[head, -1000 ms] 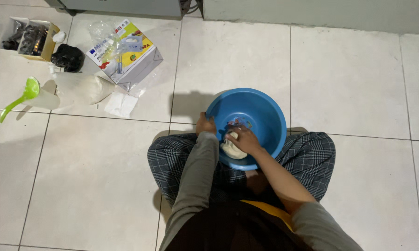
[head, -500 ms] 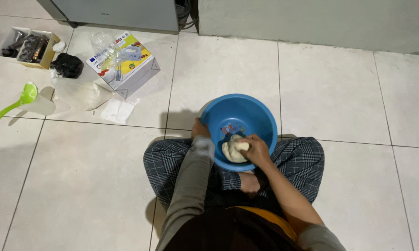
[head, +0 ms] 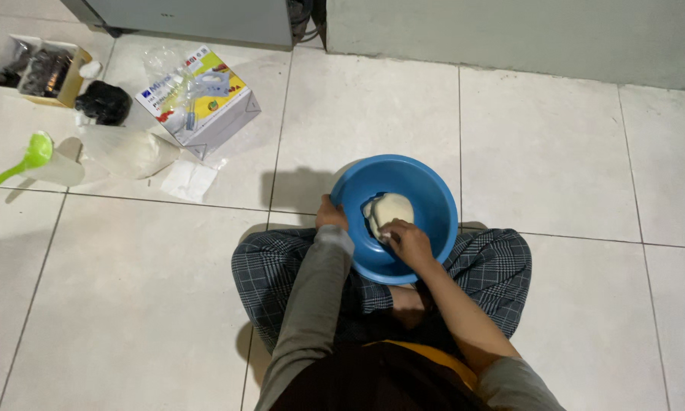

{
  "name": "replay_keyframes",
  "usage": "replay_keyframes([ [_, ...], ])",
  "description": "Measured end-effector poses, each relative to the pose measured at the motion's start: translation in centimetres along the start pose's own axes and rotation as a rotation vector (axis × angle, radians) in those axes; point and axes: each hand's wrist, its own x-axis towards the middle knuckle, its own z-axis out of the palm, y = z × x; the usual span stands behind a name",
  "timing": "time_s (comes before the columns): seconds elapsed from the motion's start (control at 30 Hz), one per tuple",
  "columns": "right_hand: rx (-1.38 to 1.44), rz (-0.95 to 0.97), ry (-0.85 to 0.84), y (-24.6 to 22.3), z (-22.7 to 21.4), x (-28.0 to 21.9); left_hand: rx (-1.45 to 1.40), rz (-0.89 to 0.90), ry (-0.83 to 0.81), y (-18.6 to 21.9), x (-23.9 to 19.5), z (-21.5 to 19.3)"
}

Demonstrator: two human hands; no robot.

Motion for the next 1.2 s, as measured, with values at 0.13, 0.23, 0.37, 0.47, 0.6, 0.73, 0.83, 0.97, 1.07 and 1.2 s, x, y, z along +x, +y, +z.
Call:
replay_keyframes([
  [0.13, 0.006, 0.083, -0.026, 2.3, -1.4, 3.8, 0.013, -0.021, 0.032, 0.5, -0.4, 0.0],
  [0.23, 0.089, 0.133, 0.146, 6.8, 1.2, 8.5, -0.008, 0.047, 0.027, -0.2, 0.1, 0.3],
  [0.37, -0.037, 0.309, -0.061, 4.0, 2.2, 9.6, 0.000, 0.061, 0.035, 0.0, -0.6, 0.2],
  [0.47, -0.130, 0.292, -0.243, -0.5, 1.5, 7.2, -0.009, 0.059, 0.043, -0.8, 0.6, 1.0],
  [0.6, -0.428, 0.005, -0.265, -2.6, 1.6, 2.4, 0.063, 0.086, 0.107, -2.7, 4.1, 3.5],
  [0.73, -0.332, -0.037, -0.373, -4.0, 0.2, -1.8, 0.090, 0.114, 0.118, -0.4, 2.0, 0.8],
  [0.83, -0.180, -0.069, -0.425, -4.0, -0.1, -2.6, 0.063, 0.111, 0.111, 0.6, 1.1, -0.2],
  [0.97, -0.281, -0.053, -0.386, -2.2, 2.8, -0.6, 0.017, 0.157, 0.090, 0.6, 1.1, -0.1],
  [1.07, -0.328, -0.067, -0.277, -0.8, 5.7, 2.3, 0.053, 0.140, 0.080, 1.4, 0.5, -0.4],
  [1.2, -0.317, -0.094, -0.049, 1.6, 8.2, 6.2, 0.021, 0.149, 0.092, 2.4, -0.3, -1.2],
])
